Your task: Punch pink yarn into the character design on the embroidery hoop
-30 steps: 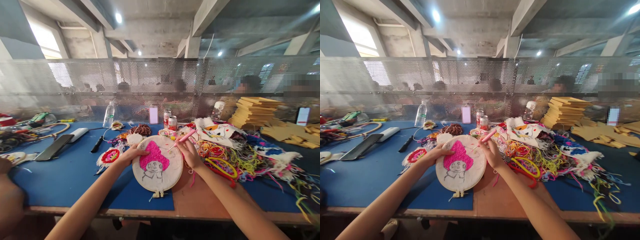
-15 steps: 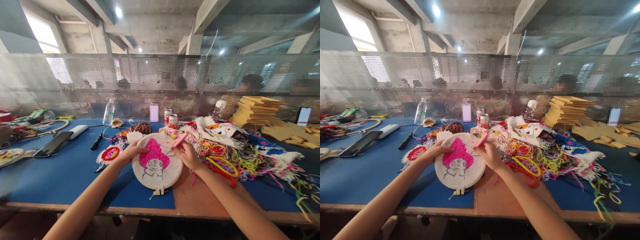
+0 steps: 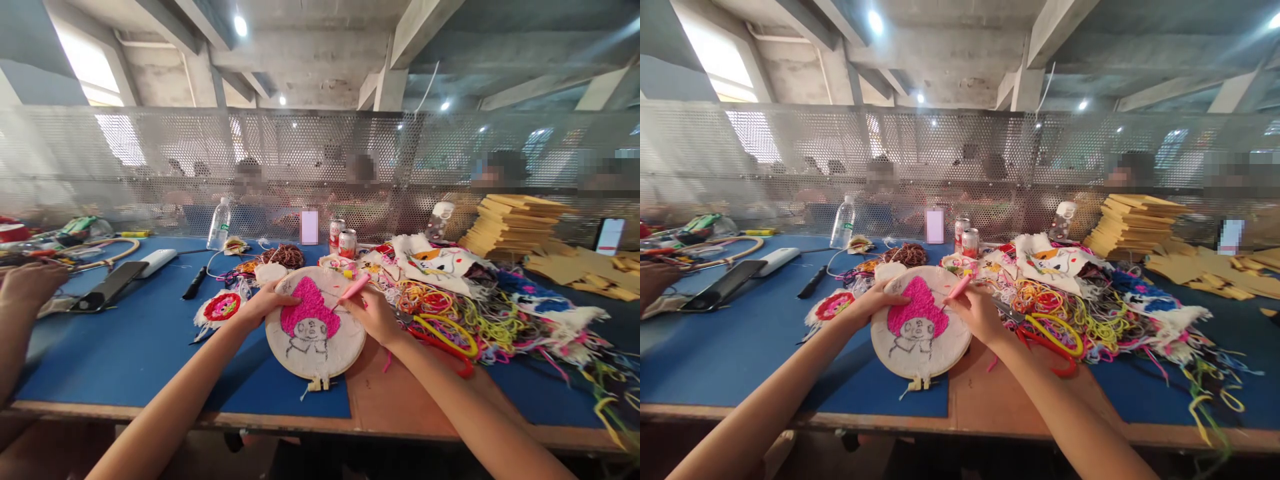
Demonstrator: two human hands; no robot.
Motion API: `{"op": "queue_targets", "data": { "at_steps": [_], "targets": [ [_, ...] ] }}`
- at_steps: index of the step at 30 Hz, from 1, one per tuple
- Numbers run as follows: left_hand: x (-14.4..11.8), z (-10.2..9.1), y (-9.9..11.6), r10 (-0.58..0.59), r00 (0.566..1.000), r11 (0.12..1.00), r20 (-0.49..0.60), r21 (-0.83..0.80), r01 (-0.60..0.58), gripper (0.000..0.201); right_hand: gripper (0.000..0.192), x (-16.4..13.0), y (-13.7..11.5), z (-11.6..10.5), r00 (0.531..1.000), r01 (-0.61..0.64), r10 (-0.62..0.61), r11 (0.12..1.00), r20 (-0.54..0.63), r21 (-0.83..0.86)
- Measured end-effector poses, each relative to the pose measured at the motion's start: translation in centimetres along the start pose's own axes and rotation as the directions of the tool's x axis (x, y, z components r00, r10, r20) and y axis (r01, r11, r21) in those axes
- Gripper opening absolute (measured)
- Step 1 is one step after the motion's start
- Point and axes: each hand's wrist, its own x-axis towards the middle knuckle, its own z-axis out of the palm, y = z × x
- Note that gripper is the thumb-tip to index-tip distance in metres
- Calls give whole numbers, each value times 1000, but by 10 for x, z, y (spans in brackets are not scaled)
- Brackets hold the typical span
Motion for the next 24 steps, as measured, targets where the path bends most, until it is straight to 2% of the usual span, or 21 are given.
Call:
{"op": "queue_targets", "data": {
  "at_steps": [4,17,24],
  "targets": [
    [-1,0,1,14,1000,1000,22,-13,-14,49,19,-2,2,1,1000,24,-25,999,-9,-34],
    [0,-1,-1,24,1000,1000,16,-1,-24,50,24,-3,2,2,999,-25,23,996,-25,-91],
    [1,-1,-1,29,999,999,36,-19,-28,57,23,-6,11,8,999,25,-30,981,-25,-195]
  ]
}}
